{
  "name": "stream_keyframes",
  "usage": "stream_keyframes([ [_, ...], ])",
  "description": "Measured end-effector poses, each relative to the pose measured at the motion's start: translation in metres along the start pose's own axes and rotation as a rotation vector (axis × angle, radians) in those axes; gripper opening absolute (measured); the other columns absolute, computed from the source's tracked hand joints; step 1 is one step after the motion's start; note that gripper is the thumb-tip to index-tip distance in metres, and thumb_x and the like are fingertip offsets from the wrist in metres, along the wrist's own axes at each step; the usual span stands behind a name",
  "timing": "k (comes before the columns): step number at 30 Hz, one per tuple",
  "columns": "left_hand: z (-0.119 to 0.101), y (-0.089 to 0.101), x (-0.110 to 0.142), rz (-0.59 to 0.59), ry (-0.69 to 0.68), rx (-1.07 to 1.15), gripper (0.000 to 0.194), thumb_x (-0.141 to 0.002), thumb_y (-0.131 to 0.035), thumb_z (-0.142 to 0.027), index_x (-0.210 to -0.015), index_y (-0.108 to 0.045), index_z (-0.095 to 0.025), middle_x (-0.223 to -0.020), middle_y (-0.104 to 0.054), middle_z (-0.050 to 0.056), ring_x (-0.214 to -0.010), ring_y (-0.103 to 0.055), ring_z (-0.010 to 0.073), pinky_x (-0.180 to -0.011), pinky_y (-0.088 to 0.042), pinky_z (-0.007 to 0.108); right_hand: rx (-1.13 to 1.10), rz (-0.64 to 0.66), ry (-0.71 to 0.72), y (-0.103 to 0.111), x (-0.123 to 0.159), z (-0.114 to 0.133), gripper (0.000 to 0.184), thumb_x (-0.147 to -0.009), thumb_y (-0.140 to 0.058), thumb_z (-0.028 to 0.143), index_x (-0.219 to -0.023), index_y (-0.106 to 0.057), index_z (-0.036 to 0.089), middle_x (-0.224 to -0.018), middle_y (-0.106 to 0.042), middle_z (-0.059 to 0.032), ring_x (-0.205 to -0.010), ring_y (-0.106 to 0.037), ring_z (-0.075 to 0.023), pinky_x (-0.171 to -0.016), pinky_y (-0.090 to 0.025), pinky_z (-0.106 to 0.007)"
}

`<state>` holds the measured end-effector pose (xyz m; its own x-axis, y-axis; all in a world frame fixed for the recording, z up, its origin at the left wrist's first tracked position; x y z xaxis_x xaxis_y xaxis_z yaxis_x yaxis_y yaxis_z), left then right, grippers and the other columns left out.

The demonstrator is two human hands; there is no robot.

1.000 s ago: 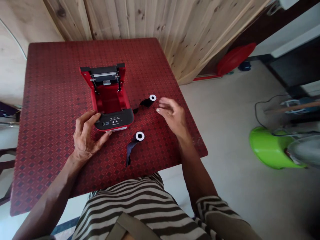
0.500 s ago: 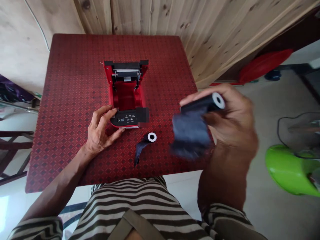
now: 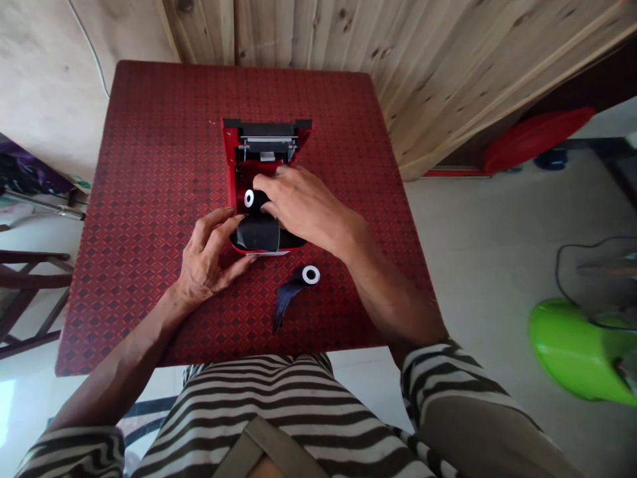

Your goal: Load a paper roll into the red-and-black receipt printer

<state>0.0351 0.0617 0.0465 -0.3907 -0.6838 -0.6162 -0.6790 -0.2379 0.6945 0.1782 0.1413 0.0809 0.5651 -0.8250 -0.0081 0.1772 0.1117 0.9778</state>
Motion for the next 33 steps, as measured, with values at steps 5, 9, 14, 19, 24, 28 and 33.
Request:
stream_keyframes([
  [5, 0.0, 0.0, 0.001, 0.018, 0.017, -0.013, 0.074, -0.091, -0.08, -0.047, -0.154, -0.047, -0.026, -0.145, -0.061, 0.013, -0.135, -0.064, 0.0291, -0.114, -0.059, 0.048, -0.022, 0.012, 0.039, 0.001, -0.003, -0.007, 0.012, -0.102, -0.063, 0.015, -0.108, -0.073, 0.014, -0.099, -0.071, -0.0112, -0.102, -0.069, -0.0272, -0.096, -0.054, -0.043],
  [9, 0.0, 0.001, 0.0, 0.009, 0.023, -0.002, 0.077, -0.091, -0.081, -0.048, -0.155, -0.046, -0.025, -0.145, -0.062, 0.013, -0.134, -0.065, 0.0292, -0.112, -0.06, 0.048, -0.084, 0.021, 0.084, 0.008, -0.002, -0.003, 0.013, -0.102, -0.064, 0.018, -0.11, -0.073, 0.015, -0.1, -0.07, -0.0094, -0.106, -0.067, -0.0264, -0.101, -0.052, -0.044],
  [14, 0.0, 0.002, -0.001, -0.009, 0.025, 0.016, 0.077, -0.091, -0.079, -0.049, -0.155, -0.045, -0.023, -0.142, -0.064, 0.013, -0.134, -0.065, 0.0288, -0.113, -0.06, 0.047, -0.039, 0.019, 0.06, 0.018, 0.006, 0.01, 0.017, -0.105, -0.059, 0.018, -0.111, -0.074, 0.012, -0.101, -0.072, -0.0105, -0.112, -0.064, -0.0269, -0.106, -0.049, -0.045],
  [19, 0.0, 0.001, -0.001, 0.0, 0.035, 0.017, 0.078, -0.093, -0.077, -0.051, -0.157, -0.043, -0.023, -0.142, -0.064, 0.014, -0.134, -0.065, 0.0286, -0.113, -0.06, 0.046, 0.019, 0.007, 0.001, 0.007, 0.001, 0.013, 0.019, -0.104, -0.058, 0.012, -0.1, -0.077, 0.01, -0.095, -0.074, -0.0141, -0.108, -0.067, -0.0308, -0.103, -0.05, -0.047],
  [24, 0.001, -0.001, 0.001, 0.022, 0.048, 0.014, 0.081, -0.091, -0.079, -0.049, -0.157, -0.041, -0.024, -0.143, -0.063, 0.014, -0.135, -0.064, 0.0295, -0.112, -0.061, 0.047, -0.094, -0.032, -0.051, -0.008, -0.013, -0.005, 0.017, -0.099, -0.066, 0.011, -0.091, -0.08, 0.015, -0.091, -0.073, -0.0134, -0.099, -0.072, -0.0315, -0.093, -0.054, -0.047],
  [28, 0.002, -0.002, 0.001, 0.034, 0.054, -0.001, 0.082, -0.091, -0.079, -0.048, -0.159, -0.038, -0.026, -0.144, -0.063, 0.014, -0.135, -0.064, 0.0301, -0.113, -0.06, 0.048, -0.122, -0.049, -0.027, -0.017, -0.022, -0.016, 0.019, -0.099, -0.065, 0.009, -0.09, -0.08, 0.017, -0.085, -0.071, -0.0105, -0.095, -0.071, -0.0285, -0.09, -0.055, -0.044],
  [33, 0.0, 0.0, -0.001, 0.023, 0.033, 0.025, 0.08, -0.091, -0.08, -0.045, -0.158, -0.042, -0.023, -0.143, -0.063, 0.015, -0.135, -0.063, 0.029, -0.114, -0.059, 0.045, -0.098, -0.029, 0.017, -0.018, -0.021, -0.016, 0.018, -0.099, -0.063, 0.009, -0.091, -0.078, 0.016, -0.087, -0.073, -0.0113, -0.094, -0.071, -0.0273, -0.089, -0.056, -0.043],
])
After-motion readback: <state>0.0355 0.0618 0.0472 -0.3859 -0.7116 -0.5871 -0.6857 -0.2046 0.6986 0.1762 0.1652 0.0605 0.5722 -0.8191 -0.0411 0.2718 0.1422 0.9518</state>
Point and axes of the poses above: each hand's wrist, its own x-axis away from the middle knuckle, its own y-axis out of the back of the hand, z = x × y, the point moved 8 cm from there along -x, towards the middle knuckle
